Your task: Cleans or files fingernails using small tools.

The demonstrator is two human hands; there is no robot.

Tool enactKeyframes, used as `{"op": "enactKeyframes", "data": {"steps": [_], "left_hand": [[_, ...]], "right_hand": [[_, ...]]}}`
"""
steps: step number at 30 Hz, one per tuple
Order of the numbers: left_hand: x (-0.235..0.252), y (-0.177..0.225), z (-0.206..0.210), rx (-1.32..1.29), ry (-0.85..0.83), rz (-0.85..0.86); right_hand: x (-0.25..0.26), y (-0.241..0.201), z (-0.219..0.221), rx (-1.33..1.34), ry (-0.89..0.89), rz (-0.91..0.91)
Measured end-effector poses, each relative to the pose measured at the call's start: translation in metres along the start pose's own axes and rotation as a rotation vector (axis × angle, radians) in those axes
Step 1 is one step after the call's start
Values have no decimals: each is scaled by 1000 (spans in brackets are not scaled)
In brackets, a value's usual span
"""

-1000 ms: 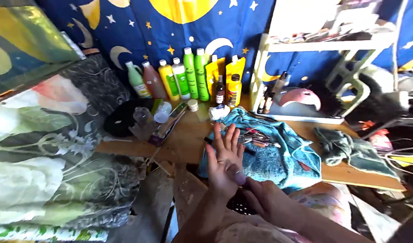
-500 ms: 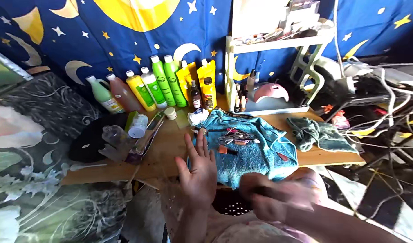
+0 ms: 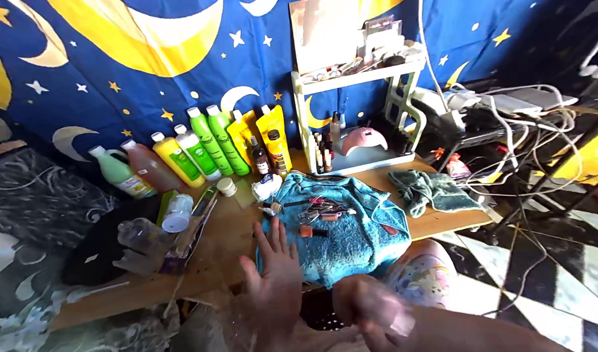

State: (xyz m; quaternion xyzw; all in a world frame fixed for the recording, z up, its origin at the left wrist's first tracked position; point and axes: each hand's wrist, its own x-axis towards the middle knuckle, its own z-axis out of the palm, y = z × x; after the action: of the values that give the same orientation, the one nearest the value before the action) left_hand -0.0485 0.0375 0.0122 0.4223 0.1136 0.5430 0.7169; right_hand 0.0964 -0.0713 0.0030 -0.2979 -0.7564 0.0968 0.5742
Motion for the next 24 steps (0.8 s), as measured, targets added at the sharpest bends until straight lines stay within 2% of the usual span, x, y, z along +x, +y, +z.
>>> {"op": "enactKeyframes", "data": {"steps": [1, 2, 4, 6, 7, 9, 10, 12, 14, 15, 17, 18, 19, 20, 22, 23, 24], "left_hand": [[1, 0, 3, -13, 1, -13], [0, 1, 6, -46, -35, -34], [-1, 1, 8, -166, -210, -86], [-3, 0, 4, -348, -334, -210], [-4, -1, 2, -418, -353, -266], [-8, -7, 0, -443, -328, -258], [-9, -9, 2, -368, -276, -229], [-9, -11, 9, -81, -169, -166], [-8, -9, 14, -12, -188, -135], [-5, -6, 13, -51, -241, -127], [0, -5, 12, -152, -275, -100], [2, -6, 10, -166, -249, -91], [2, -7, 8, -150, -222, -86], [1, -7, 6, -134, -205, -89], [-3, -4, 6, -100, -181, -96], [-5, -3, 4, -76, -156, -103], [-5, -2, 0, -48, -138, -110]], "right_hand": [[-6, 7, 4, 37, -4, 5], [-13, 12, 7, -37, -104, 87], [-21, 21, 14, 66, -324, 355], [-23, 22, 13, 312, -364, 493], [-22, 21, 10, 445, -363, 565], [-23, 24, 7, 583, -357, 687], [-21, 27, 6, 502, -358, 691], [-8, 23, -1, 158, -412, 658], [5, 6, -10, -45, -369, 537], [11, -3, -16, -65, -257, 402], [17, -12, -23, 60, 12, 140], [15, -10, -19, 167, 108, 69], [7, -3, -12, 218, 122, 55], [-2, 4, -8, 161, 38, 105], [-7, 6, -3, -71, -269, 337], [-5, 3, -2, -119, -336, 401], [-2, 0, -3, -130, -283, 362]]}}
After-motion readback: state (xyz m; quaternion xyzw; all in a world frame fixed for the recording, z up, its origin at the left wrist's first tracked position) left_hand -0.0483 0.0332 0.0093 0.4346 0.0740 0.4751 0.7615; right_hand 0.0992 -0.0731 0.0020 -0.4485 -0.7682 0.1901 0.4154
